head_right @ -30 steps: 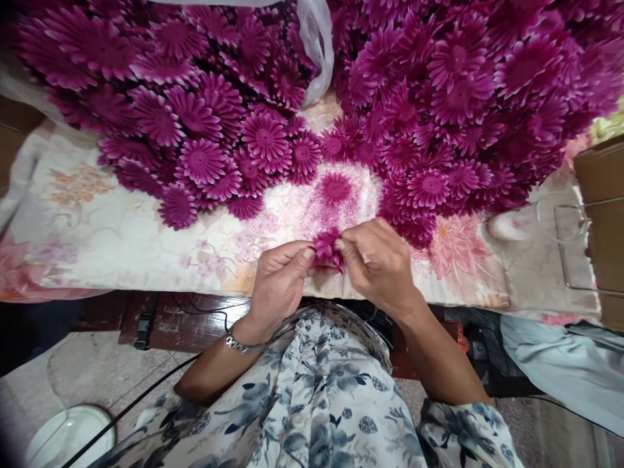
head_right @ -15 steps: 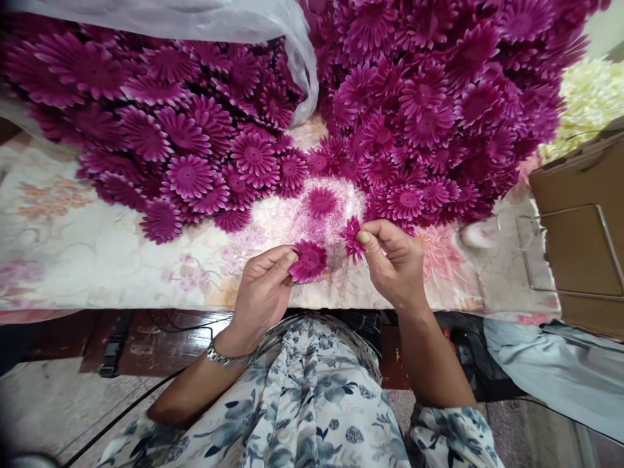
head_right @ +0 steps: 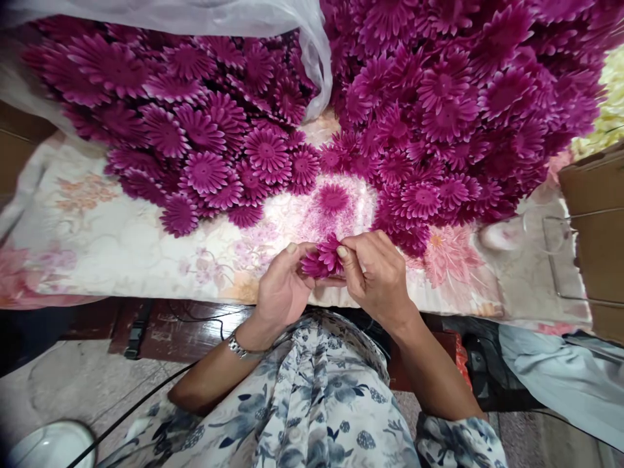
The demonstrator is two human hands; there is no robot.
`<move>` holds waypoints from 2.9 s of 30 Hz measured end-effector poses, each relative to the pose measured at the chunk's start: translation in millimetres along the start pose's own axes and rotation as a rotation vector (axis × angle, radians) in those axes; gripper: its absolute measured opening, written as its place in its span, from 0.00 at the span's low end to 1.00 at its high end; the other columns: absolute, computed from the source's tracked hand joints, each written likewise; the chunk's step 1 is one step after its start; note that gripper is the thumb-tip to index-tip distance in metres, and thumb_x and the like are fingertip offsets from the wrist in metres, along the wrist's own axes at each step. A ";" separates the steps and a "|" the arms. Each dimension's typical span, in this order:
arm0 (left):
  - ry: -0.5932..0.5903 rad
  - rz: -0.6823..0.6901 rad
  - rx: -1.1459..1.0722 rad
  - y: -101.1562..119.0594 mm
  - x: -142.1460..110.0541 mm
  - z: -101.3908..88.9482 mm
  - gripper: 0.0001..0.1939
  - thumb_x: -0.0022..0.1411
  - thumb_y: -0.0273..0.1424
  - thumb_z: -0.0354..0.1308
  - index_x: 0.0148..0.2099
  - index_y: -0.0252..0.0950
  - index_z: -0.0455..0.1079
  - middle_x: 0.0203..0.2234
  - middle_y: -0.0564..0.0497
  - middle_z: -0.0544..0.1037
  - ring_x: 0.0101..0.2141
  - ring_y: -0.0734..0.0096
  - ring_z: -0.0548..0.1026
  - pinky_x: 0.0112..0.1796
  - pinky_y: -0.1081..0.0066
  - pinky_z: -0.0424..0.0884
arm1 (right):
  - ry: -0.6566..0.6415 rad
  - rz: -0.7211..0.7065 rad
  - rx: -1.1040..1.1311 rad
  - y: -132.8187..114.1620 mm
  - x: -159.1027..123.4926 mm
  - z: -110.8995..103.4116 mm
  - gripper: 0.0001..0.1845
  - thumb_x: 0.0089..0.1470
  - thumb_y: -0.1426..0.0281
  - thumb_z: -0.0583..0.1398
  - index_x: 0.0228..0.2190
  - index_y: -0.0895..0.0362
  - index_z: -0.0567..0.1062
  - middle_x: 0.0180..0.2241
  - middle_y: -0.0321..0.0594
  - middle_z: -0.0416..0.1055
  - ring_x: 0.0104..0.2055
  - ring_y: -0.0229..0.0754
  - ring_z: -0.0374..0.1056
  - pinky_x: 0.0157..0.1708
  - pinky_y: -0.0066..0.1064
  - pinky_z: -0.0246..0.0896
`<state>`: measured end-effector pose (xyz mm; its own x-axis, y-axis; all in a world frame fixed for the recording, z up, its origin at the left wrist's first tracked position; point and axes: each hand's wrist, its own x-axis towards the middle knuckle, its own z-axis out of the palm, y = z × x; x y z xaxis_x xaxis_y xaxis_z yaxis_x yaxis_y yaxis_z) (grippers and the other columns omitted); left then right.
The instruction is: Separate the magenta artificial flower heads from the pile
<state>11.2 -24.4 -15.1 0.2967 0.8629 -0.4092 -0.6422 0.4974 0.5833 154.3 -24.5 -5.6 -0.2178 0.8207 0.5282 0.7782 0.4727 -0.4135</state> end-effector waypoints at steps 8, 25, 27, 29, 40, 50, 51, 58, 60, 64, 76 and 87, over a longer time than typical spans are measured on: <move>0.042 0.097 0.107 -6.3 2.9 -4.1 0.07 0.45 0.29 0.67 0.25 0.32 0.72 0.17 0.57 0.72 0.21 0.82 0.69 0.25 0.81 0.69 | 0.016 -0.069 0.000 -6.8 -4.5 8.6 0.04 0.54 0.78 0.56 0.32 0.57 0.68 0.24 0.38 0.70 0.28 0.38 0.64 0.31 0.31 0.59; 0.050 0.107 0.155 -1.1 1.4 -4.0 0.09 0.45 0.32 0.68 0.26 0.33 0.72 0.19 0.56 0.72 0.21 0.80 0.70 0.23 0.78 0.71 | -0.164 -0.021 0.122 2.6 9.5 -14.7 0.11 0.53 0.69 0.61 0.40 0.57 0.75 0.31 0.40 0.75 0.33 0.37 0.70 0.31 0.29 0.68; 0.078 0.120 0.198 -0.7 1.9 -5.4 0.08 0.45 0.31 0.68 0.26 0.33 0.73 0.19 0.56 0.73 0.22 0.81 0.70 0.25 0.79 0.70 | -0.145 0.015 0.216 -7.6 6.5 -3.0 0.07 0.55 0.72 0.58 0.36 0.59 0.75 0.27 0.39 0.74 0.30 0.34 0.69 0.29 0.25 0.67; 0.116 0.115 0.202 1.4 2.5 -6.0 0.09 0.43 0.32 0.69 0.25 0.33 0.73 0.18 0.56 0.73 0.20 0.81 0.69 0.24 0.78 0.70 | -0.044 0.023 0.112 1.0 8.8 -4.5 0.06 0.55 0.74 0.57 0.34 0.60 0.75 0.27 0.40 0.75 0.30 0.34 0.70 0.30 0.25 0.66; 0.079 -0.038 0.084 7.7 2.3 4.0 0.11 0.45 0.33 0.67 0.31 0.33 0.74 0.22 0.52 0.77 0.22 0.74 0.73 0.28 0.70 0.74 | 0.198 0.144 -0.424 58.2 29.0 -54.6 0.17 0.53 0.65 0.60 0.45 0.56 0.73 0.43 0.48 0.73 0.46 0.49 0.67 0.46 0.43 0.61; 0.122 0.059 0.169 -6.9 5.5 -1.3 0.11 0.44 0.35 0.68 0.31 0.35 0.78 0.18 0.54 0.74 0.20 0.82 0.66 0.23 0.79 0.63 | -0.142 0.015 0.047 1.2 -0.2 5.3 0.05 0.54 0.68 0.60 0.34 0.56 0.71 0.29 0.39 0.71 0.33 0.40 0.64 0.34 0.34 0.60; 0.122 0.052 0.172 -6.5 4.7 -2.0 0.11 0.44 0.35 0.68 0.31 0.35 0.78 0.18 0.55 0.74 0.19 0.83 0.65 0.23 0.79 0.63 | -0.139 0.020 0.060 2.2 -0.4 5.2 0.05 0.54 0.68 0.60 0.34 0.56 0.71 0.29 0.39 0.71 0.33 0.40 0.64 0.35 0.34 0.60; 0.047 0.124 0.148 -4.4 4.5 -3.8 0.05 0.47 0.26 0.66 0.30 0.35 0.75 0.30 0.51 0.77 0.32 0.77 0.73 0.37 0.76 0.68 | -0.090 0.190 0.277 -1.8 -4.4 0.1 0.09 0.51 0.68 0.62 0.37 0.55 0.72 0.32 0.37 0.72 0.34 0.38 0.68 0.36 0.32 0.63; 0.055 0.145 0.156 -5.1 5.0 -5.3 0.03 0.47 0.26 0.65 0.26 0.34 0.73 0.31 0.51 0.77 0.34 0.76 0.73 0.38 0.75 0.68 | -0.118 0.263 0.374 -1.1 -8.3 0.1 0.13 0.50 0.67 0.63 0.39 0.54 0.72 0.35 0.37 0.72 0.36 0.37 0.68 0.37 0.31 0.64; 0.052 0.264 0.243 -3.9 4.1 -8.0 0.03 0.50 0.27 0.64 0.27 0.36 0.73 0.30 0.53 0.74 0.33 0.76 0.71 0.37 0.75 0.67 | -0.190 0.429 0.610 3.8 -14.2 -0.6 0.26 0.48 0.65 0.65 0.50 0.52 0.67 0.43 0.40 0.71 0.44 0.39 0.68 0.44 0.33 0.65; 0.006 0.414 0.412 -6.1 -2.3 -7.0 0.01 0.56 0.28 0.61 0.32 0.37 0.73 0.26 0.53 0.73 0.29 0.76 0.69 0.33 0.75 0.65 | -0.188 0.611 0.969 -1.6 -11.3 0.0 0.07 0.48 0.69 0.65 0.29 0.57 0.72 0.25 0.31 0.68 0.28 0.31 0.64 0.29 0.25 0.61; -0.078 0.220 0.292 -7.2 -2.3 -4.6 0.06 0.52 0.30 0.64 0.31 0.36 0.70 0.23 0.55 0.72 0.25 0.78 0.69 0.30 0.76 0.67 | -0.075 0.282 0.380 -9.6 -10.6 1.9 0.08 0.56 0.71 0.56 0.25 0.56 0.66 0.22 0.32 0.62 0.25 0.32 0.59 0.26 0.27 0.53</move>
<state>11.9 -30.4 -21.6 0.2345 0.9506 -0.2035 -0.4714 0.2943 0.8314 148.1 -37.1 -8.6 -0.0819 0.9483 0.3067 0.5455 0.3002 -0.7825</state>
